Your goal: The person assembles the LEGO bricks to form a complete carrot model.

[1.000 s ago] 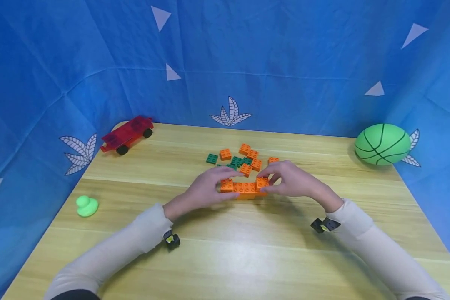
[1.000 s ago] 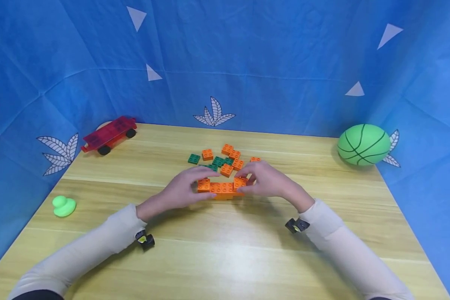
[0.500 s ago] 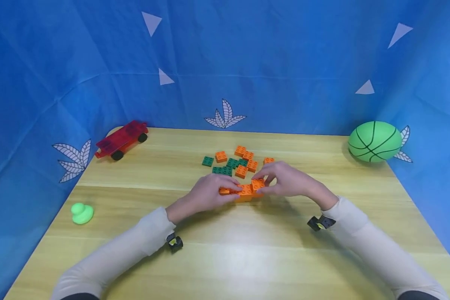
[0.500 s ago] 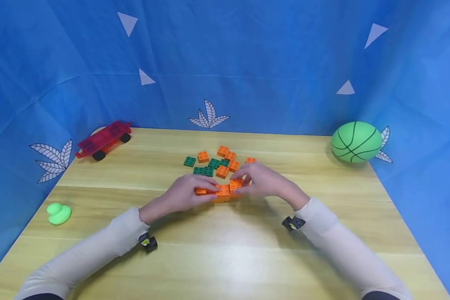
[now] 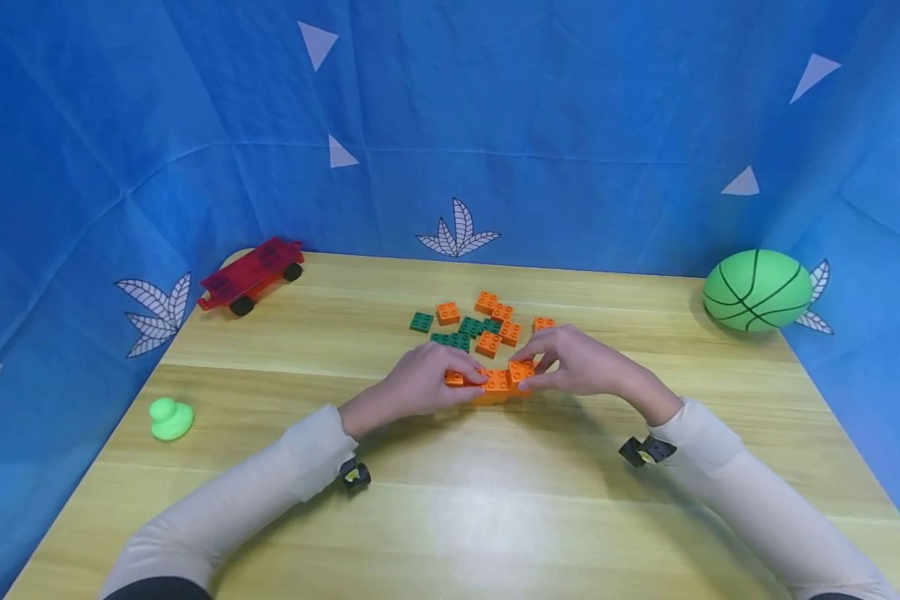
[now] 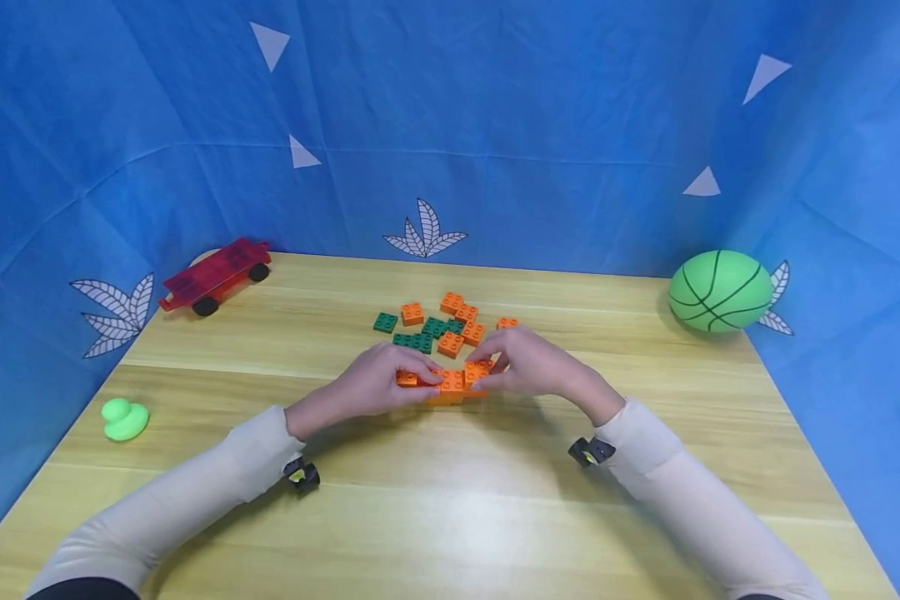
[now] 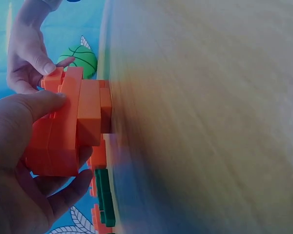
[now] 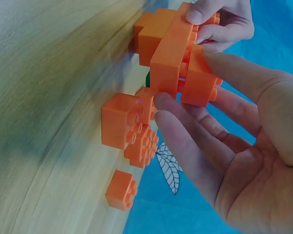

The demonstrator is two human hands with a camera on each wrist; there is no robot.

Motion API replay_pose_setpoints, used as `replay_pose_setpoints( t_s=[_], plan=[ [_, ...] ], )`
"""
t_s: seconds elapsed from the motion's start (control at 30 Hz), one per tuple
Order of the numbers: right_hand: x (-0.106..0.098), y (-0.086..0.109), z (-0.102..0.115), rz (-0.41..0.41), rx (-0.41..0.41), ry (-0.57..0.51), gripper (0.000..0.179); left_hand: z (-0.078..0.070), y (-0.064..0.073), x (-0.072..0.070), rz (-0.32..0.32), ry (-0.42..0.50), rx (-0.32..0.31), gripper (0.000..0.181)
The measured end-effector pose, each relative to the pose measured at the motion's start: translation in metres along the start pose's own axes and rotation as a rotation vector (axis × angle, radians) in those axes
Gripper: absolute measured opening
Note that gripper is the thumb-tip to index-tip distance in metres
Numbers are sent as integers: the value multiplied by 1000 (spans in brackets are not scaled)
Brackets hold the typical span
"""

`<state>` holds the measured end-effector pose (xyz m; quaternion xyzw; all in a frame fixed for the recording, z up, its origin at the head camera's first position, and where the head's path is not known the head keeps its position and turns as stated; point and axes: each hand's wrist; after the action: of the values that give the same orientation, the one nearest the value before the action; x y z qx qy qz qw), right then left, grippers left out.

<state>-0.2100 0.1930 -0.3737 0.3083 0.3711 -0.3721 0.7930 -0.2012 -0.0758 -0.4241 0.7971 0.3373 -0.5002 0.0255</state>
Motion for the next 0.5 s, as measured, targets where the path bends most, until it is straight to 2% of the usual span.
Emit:
replay_pose_setpoints(
  t_s=[0.13,0.4,0.5],
  plan=[
    [0,-1,-1,-10,-7,-9,31,0,-1,-1,13,-29,31,16],
    [3,0,-3,-13,-15,-28,31,-3,-7,-4,103,-152,128,6],
    [3,-1,-3,-9,-22,-37,30,-7,-11,-7,137,-169,132,17]
  ],
)
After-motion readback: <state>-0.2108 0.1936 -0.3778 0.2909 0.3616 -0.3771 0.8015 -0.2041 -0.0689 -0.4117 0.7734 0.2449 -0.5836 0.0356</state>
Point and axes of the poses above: each hand's wrist, its own y-axis away from the middle knuckle, its own x-axis out of the palm, z = x × y, and after that the axes turned 15 degrees about x, right-handed
